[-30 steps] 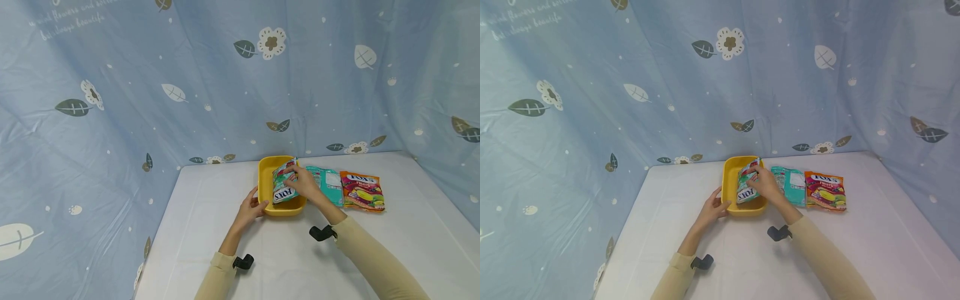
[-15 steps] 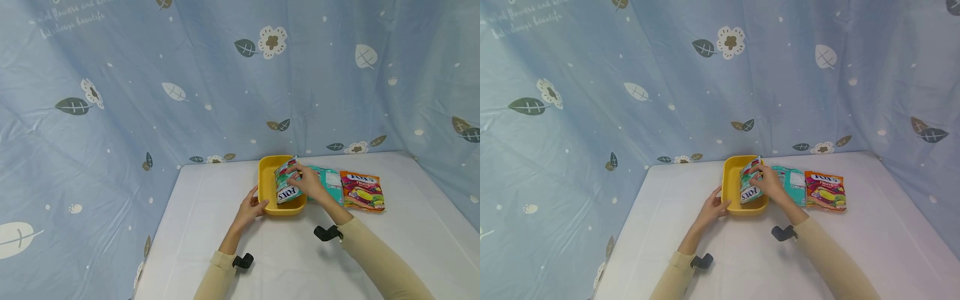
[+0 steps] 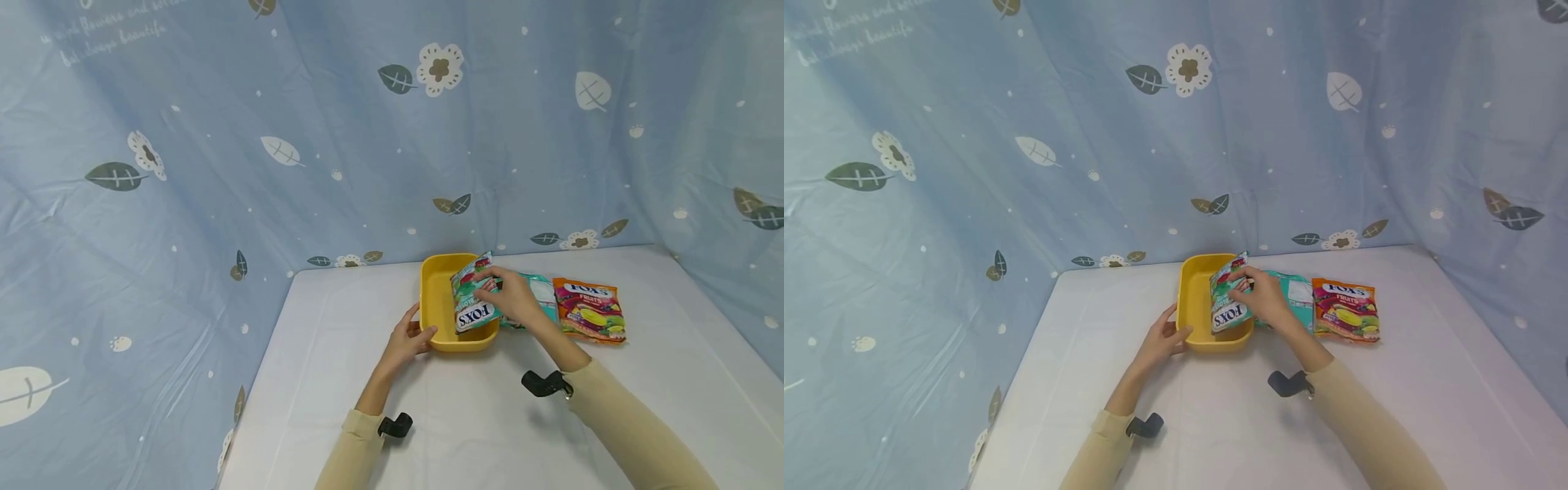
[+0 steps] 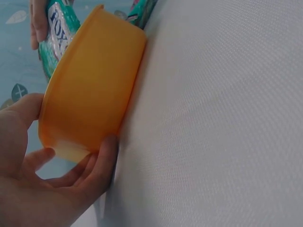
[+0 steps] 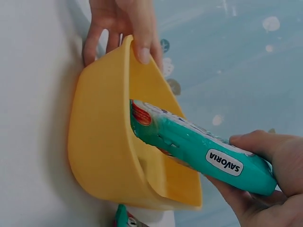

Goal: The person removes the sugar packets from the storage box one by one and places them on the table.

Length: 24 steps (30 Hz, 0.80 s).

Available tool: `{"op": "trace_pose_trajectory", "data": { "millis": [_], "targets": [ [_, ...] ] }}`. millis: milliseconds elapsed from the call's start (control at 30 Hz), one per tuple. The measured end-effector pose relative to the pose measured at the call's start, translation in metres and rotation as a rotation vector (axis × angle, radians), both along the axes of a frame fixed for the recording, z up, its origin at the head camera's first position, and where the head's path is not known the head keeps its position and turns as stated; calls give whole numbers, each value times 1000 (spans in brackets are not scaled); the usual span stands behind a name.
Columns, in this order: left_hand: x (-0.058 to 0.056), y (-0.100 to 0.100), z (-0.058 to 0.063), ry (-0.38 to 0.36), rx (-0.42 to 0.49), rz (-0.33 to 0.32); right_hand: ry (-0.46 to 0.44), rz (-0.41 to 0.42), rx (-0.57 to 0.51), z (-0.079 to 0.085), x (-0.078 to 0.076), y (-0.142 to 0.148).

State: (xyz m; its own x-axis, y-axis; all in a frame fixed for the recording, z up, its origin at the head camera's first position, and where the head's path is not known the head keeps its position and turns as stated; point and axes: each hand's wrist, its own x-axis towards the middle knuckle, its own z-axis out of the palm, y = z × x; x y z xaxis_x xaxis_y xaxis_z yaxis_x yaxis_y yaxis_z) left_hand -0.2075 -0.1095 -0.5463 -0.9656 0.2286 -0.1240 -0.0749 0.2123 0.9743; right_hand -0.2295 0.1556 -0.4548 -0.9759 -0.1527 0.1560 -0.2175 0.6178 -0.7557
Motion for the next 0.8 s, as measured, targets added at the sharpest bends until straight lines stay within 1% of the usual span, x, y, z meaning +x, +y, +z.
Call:
{"op": "trace_pose_trajectory", "data": {
  "millis": [200, 467, 800],
  "targets": [
    [0, 0, 0, -4, -6, 3, 8, 0, -14, 6, 5, 4],
    [-1, 0, 1, -13, -8, 9, 29, -15, -37, 10, 13, 11],
    [-1, 0, 2, -29, 19, 0, 36, -43, -34, 12, 23, 24]
  ]
}}
